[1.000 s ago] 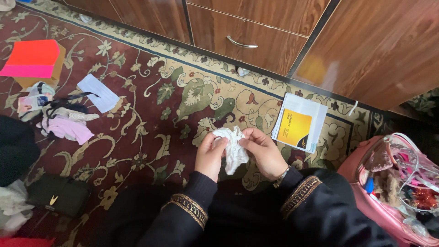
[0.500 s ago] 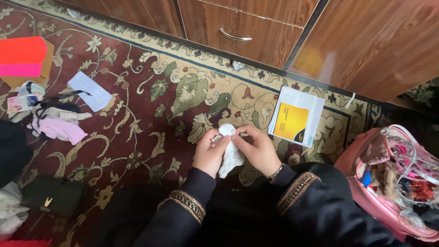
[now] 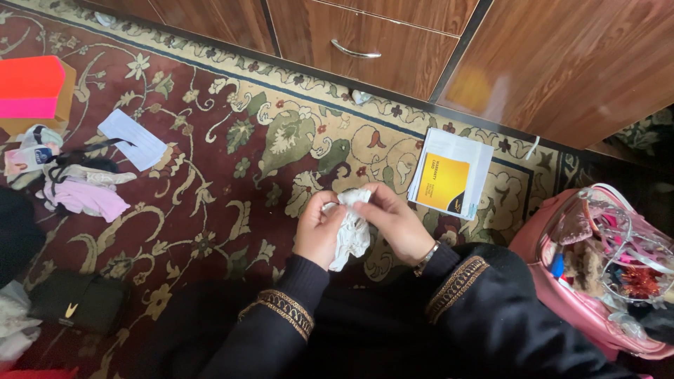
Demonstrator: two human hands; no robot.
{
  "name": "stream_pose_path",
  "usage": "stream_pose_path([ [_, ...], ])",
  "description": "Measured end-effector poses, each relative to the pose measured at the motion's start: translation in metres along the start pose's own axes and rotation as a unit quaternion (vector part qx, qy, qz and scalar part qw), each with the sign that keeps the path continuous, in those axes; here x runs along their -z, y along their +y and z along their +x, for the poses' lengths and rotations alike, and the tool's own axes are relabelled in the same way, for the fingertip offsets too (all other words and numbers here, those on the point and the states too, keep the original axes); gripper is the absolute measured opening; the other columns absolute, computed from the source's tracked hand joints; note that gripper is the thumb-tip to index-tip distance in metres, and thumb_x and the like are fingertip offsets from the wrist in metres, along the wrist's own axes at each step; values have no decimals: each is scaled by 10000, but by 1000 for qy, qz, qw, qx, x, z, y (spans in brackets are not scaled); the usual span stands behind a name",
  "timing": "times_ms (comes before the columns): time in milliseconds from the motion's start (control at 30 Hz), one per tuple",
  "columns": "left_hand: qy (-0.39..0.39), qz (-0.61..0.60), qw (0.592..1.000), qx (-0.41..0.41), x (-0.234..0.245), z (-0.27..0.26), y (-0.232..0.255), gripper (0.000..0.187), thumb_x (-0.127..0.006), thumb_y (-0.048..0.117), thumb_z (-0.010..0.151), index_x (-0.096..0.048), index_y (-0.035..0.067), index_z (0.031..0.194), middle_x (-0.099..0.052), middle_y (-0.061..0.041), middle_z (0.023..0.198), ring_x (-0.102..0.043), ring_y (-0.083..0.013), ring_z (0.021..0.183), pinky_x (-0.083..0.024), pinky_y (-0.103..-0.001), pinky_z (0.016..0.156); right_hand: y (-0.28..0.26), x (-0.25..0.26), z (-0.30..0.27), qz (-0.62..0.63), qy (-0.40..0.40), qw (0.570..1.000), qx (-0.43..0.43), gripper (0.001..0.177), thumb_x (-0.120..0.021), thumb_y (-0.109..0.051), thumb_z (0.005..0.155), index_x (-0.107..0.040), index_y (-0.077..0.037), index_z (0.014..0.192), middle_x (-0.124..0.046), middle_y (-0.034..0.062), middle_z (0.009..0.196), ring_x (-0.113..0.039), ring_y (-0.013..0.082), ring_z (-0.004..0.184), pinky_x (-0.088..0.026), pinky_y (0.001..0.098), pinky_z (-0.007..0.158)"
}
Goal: Cleaning various small containers, a mirror, and a wallet with a cloth before placing them back into a wooden drawer.
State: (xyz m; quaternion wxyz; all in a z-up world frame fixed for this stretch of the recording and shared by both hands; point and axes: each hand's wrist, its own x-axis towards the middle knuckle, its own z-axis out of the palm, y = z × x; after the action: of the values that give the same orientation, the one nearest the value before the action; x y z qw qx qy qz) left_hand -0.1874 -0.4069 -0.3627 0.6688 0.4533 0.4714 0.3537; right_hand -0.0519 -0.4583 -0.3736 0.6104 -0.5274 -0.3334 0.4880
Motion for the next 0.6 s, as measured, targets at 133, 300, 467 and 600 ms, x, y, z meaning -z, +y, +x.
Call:
stream_pose_path([
  [133, -8, 50, 998, -37, 13, 4, -11, 201, -707, 132, 943, -536, 125, 1048, -668, -108, 937, -645, -184, 902, -528, -329, 831, 19, 5, 2, 2, 45, 999, -30, 101, -678, -43, 952, -693, 7, 1038, -683, 52, 918, -627, 138, 882, -540, 296, 796],
  [300, -63, 323, 936, -124, 14, 4, -26, 280, -752, 181, 867, -556, 206, 1065, -622, -53, 1263, -635, -376, 1199, -540, -418, 918, 16, 5, 4, 86, 67, 991, -76, 78, -679, -77, 954, -689, -54, 1027, -718, 25, 890, -689, 131, 803, -557, 278, 696],
  [467, -33, 319, 943, -88, 16, 4, -19, 105, -676, 253, 937, -642, 193, 1016, -732, -64, 1104, -719, -309, 1068, -595, -383, 851, 38, 19, 9, 126, 55, 985, -101, 91, -649, -123, 982, -689, -90, 1057, -747, 32, 935, -713, 147, 853, -561, 280, 733],
  [600, 39, 173, 984, 8, 17, 8, -22, 163, -629, 242, 973, -654, 150, 1106, -728, -146, 1103, -695, -341, 1114, -554, -415, 926, 46, 23, 12, 149, 65, 980, -116, 170, -604, -159, 1011, -686, -118, 1154, -736, 44, 1006, -703, 188, 913, -546, 312, 781],
])
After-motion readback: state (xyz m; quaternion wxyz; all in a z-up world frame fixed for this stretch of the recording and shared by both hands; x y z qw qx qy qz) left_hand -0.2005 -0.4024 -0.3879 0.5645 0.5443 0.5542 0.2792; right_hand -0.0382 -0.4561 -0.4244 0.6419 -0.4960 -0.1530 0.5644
